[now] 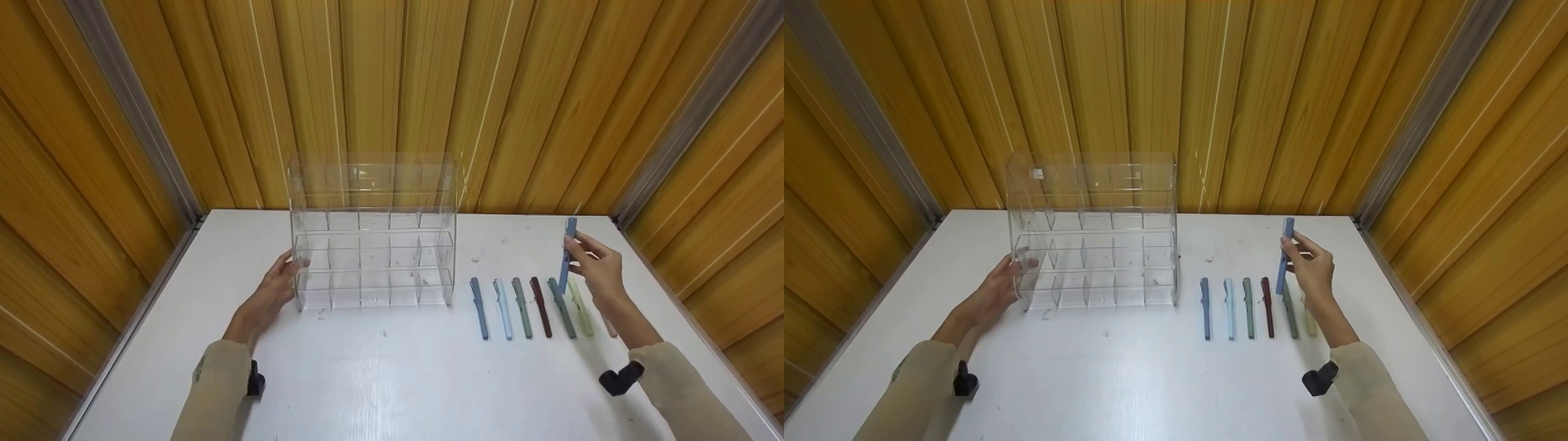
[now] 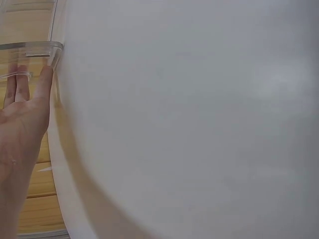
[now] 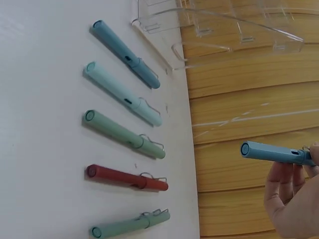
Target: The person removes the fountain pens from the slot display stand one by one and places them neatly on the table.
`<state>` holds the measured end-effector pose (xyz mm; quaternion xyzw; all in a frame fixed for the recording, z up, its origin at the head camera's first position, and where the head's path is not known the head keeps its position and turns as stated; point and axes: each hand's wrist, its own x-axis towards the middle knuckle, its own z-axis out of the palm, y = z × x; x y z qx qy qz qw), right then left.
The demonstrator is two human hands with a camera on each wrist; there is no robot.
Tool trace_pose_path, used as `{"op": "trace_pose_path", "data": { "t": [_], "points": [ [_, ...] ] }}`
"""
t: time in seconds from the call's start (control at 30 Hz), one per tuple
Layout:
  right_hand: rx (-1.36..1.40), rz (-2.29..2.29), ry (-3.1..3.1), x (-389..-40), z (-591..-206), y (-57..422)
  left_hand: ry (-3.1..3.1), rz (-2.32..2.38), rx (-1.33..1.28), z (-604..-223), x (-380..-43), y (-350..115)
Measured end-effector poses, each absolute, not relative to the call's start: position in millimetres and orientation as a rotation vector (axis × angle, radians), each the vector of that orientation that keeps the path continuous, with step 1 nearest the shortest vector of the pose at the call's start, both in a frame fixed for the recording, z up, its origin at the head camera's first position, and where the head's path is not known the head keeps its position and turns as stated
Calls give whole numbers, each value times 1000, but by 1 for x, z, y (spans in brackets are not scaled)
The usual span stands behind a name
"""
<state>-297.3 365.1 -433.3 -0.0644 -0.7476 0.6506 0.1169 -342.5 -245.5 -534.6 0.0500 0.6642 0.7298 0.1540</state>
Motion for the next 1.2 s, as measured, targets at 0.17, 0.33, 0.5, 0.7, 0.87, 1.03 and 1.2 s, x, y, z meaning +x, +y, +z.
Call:
{"op": "trace_pose_path", "data": {
  "t": [0.17, 0.33, 0.5, 0.7, 0.87, 1.03, 1.2],
  "points": [
    [-280, 1886, -2240, -294, -440, 383, 1884, 2109, 160, -535, -343, -246],
    [-296, 1861, -2264, -292, -446, 399, 1894, 2105, 154, -534, -345, -247],
    [-313, 1810, -2289, -292, -454, 414, 1907, 2112, 174, -533, -346, -244],
    [-311, 1712, -2444, -292, -466, 431, 1947, 2091, 147, -537, -343, -244],
    [-309, 1582, -2556, -294, -472, 447, 1938, 2096, 161, -537, -343, -246],
    [-340, 1543, -2603, -292, -477, 463, 1924, 2100, 167, -538, -343, -245],
    [-366, 1438, -2659, -291, -482, 472, 1930, 2095, 184, -538, -345, -246]
  ]
}}
